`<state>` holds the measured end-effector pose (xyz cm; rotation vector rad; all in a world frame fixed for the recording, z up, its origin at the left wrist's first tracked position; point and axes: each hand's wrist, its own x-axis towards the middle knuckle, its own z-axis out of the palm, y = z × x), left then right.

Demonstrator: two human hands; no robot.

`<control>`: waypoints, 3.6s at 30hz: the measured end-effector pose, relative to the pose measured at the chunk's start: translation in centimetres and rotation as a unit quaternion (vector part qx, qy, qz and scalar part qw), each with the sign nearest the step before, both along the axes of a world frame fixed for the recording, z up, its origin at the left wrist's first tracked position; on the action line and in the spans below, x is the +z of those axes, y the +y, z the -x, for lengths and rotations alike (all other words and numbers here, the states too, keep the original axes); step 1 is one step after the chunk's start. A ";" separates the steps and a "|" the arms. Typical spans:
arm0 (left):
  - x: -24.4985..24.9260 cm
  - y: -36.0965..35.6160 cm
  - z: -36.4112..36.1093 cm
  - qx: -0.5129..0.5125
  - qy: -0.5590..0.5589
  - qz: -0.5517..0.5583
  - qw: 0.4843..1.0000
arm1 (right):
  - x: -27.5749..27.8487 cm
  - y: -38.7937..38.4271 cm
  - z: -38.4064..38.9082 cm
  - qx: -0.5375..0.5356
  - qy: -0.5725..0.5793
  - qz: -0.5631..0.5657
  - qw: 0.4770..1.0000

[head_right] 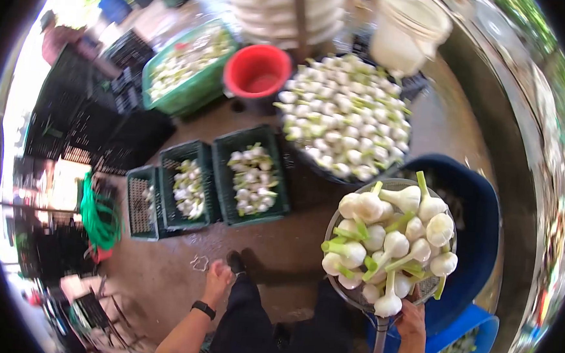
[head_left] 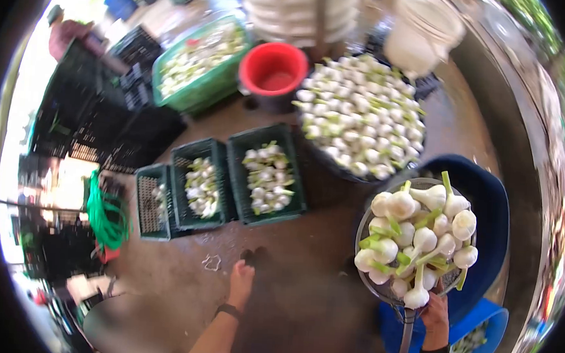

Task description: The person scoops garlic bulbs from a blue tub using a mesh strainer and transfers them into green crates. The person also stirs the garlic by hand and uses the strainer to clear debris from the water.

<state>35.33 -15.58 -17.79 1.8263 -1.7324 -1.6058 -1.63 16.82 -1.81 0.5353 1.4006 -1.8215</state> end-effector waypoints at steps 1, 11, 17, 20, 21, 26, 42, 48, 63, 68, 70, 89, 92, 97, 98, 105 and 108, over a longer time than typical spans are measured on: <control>-0.3 0.4 -4.4 -0.006 -0.026 0.030 0.999 | -0.1 -1.5 -1.1 0.024 0.004 0.006 1.000; 1.5 3.1 -35.2 0.146 -0.096 -0.088 0.981 | -3.9 -32.7 -19.0 0.350 -0.087 0.094 0.928; 9.4 4.3 -42.5 0.514 0.039 -0.195 0.834 | -8.6 -57.6 -37.4 0.510 -0.090 0.081 0.852; 11.1 7.4 -42.3 0.538 -0.014 -0.204 0.818 | -16.7 -68.2 -45.4 0.586 -0.043 -0.057 0.807; 9.7 10.7 -43.0 0.511 -0.002 -0.214 0.832 | -16.8 -71.2 -48.1 0.610 0.004 -0.123 0.783; 10.5 13.2 -41.4 0.525 0.030 -0.328 0.784 | -23.2 -73.3 -50.2 0.565 0.021 -0.211 0.798; 6.3 -11.8 -33.3 0.275 0.026 -0.108 0.955 | -4.2 -41.8 -20.1 0.168 -0.069 0.023 0.983; 6.6 -15.0 -12.4 0.042 0.076 -0.075 0.993 | 2.1 -18.2 -5.9 -0.059 0.084 0.031 0.994; 4.5 10.2 46.5 -0.341 -0.001 0.218 0.914 | -16.0 22.7 9.1 -0.113 0.192 -0.556 0.801; 3.5 11.2 47.1 -0.359 -0.141 0.362 0.849 | -26.5 21.1 10.1 -0.151 0.080 -0.375 0.911; 1.9 10.9 46.4 -0.363 -0.144 0.421 0.819 | -26.5 18.1 12.0 -0.135 0.035 -0.349 0.927; 3.7 11.6 47.3 -0.343 -0.182 0.405 0.828 | -17.8 13.9 9.4 -0.216 -0.098 0.096 0.967; 3.7 11.7 47.4 -0.333 -0.172 0.405 0.834 | -15.0 14.9 8.1 -0.191 -0.103 0.120 0.969; 4.7 11.5 47.0 -0.338 -0.091 0.384 0.854 | -11.7 16.9 3.4 -0.251 -0.109 0.047 0.961; 4.2 11.0 46.5 -0.344 -0.079 0.356 0.865 | -9.9 15.9 3.1 -0.244 -0.067 0.071 0.965; 4.8 10.6 31.0 -0.232 0.219 0.077 0.945 | -0.1 11.7 -0.9 -0.170 0.019 0.082 0.982; 6.6 9.0 16.0 -0.279 0.092 -0.013 0.956 | 2.9 9.0 -4.1 -0.117 0.035 0.078 0.989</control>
